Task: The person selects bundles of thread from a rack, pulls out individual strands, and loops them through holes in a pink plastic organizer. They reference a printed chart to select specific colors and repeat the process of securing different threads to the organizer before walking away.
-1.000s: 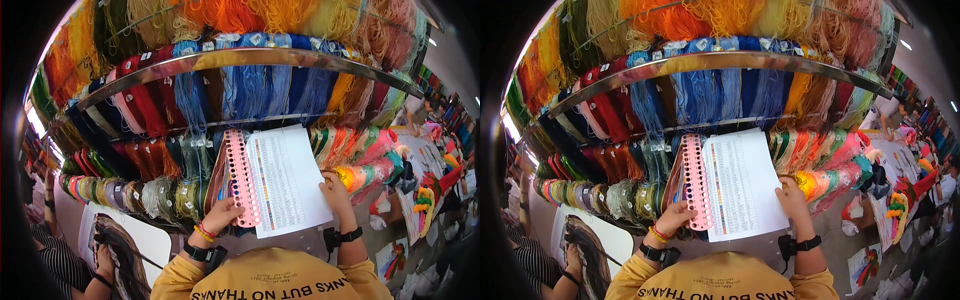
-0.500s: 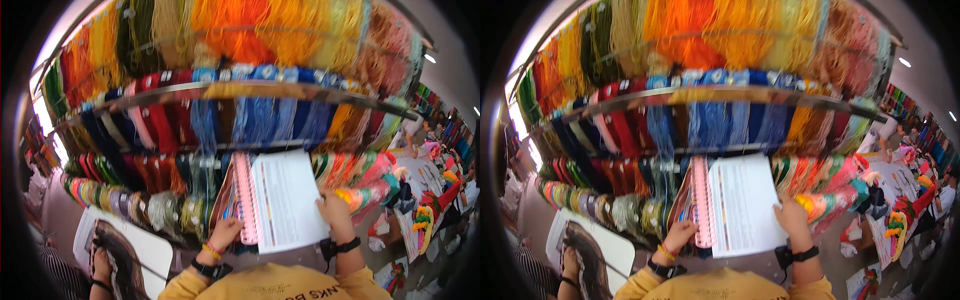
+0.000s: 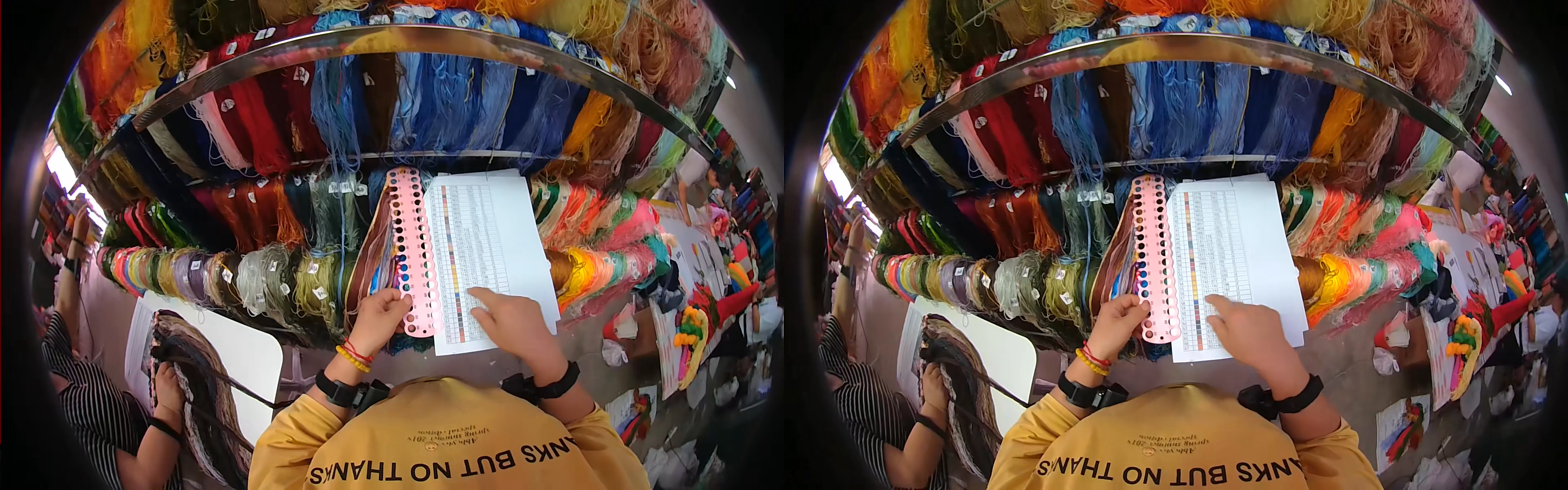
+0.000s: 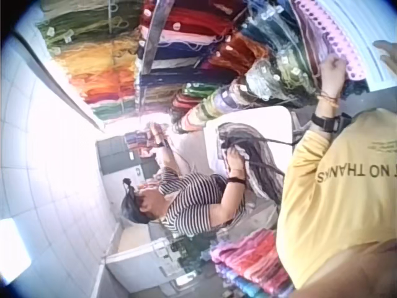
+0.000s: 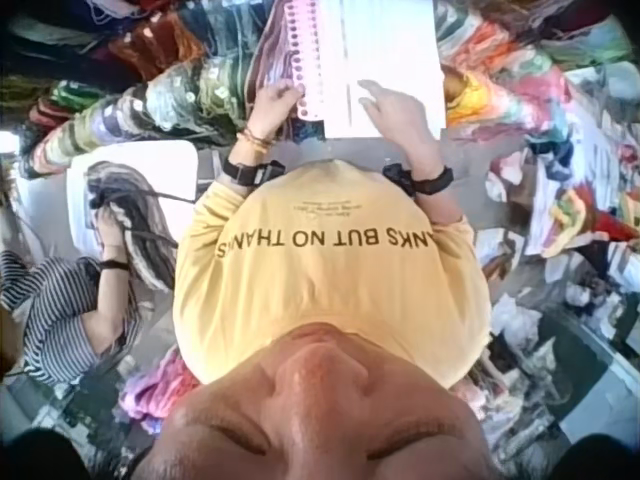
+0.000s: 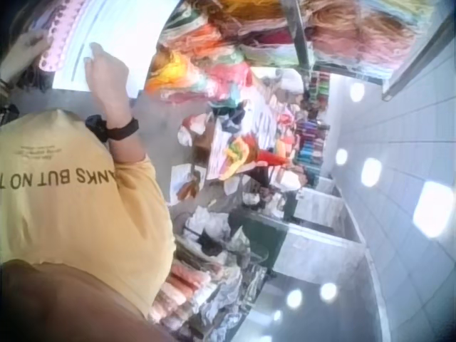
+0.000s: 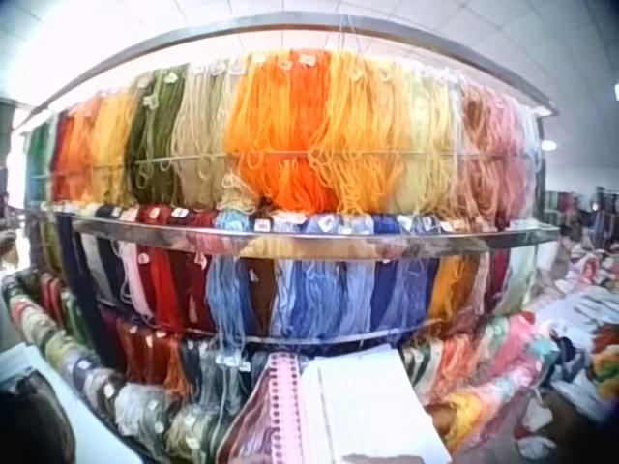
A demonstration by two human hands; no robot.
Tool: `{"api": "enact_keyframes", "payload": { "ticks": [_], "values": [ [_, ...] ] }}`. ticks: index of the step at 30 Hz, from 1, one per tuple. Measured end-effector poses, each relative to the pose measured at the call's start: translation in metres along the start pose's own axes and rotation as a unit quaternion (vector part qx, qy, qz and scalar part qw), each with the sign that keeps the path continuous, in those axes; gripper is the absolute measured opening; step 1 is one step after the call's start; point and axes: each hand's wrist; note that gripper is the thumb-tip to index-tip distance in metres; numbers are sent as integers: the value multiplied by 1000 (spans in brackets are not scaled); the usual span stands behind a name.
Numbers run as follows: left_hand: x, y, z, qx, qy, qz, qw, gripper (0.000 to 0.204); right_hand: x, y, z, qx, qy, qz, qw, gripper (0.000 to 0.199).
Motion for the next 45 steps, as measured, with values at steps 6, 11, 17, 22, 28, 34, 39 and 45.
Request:
{"api": "enact_keyframes", "payload": {
  "ticks": [6, 11, 17, 22, 28, 34, 39, 45],
  "values": [
    [3, 4, -7, 34, 12, -45, 998, 12, 9, -8, -11, 40, 24, -7, 999, 34],
    [8, 4, -9, 24, 12, -104, 994, 11, 10, -13, -13, 76, 25, -4, 997, 38],
    [7, 3, -13, 7, 7, -83, 996, 11, 13, -6, -5, 90, 34, -23, 995, 43],
    [6, 10, -12, 18, 11, -54, 998, 13, 1, 3, 4, 71, 18, -45, 996, 43],
    [2, 20, -13, 27, 23, -65, 997, 15, -9, 9, 13, 66, -3, -56, 996, 42],
    [-2, 28, -14, 41, 47, -79, 995, 18, -11, 9, 18, 85, -15, -46, 995, 42],
    [-7, 39, -17, 12, 50, -92, 994, 19, -11, 12, 20, 98, -25, -51, 994, 42],
    [-16, 51, -25, -26, 38, -121, 992, 17, -26, 19, 11, 67, -40, -70, 994, 40]
  ]
}}
Point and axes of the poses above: each hand's wrist, its own z-axis towards the middle knuckle, its own y-axis out of the back of the hand, x = y × z, and after that the axes turned 3 degrees about -x, right-handed
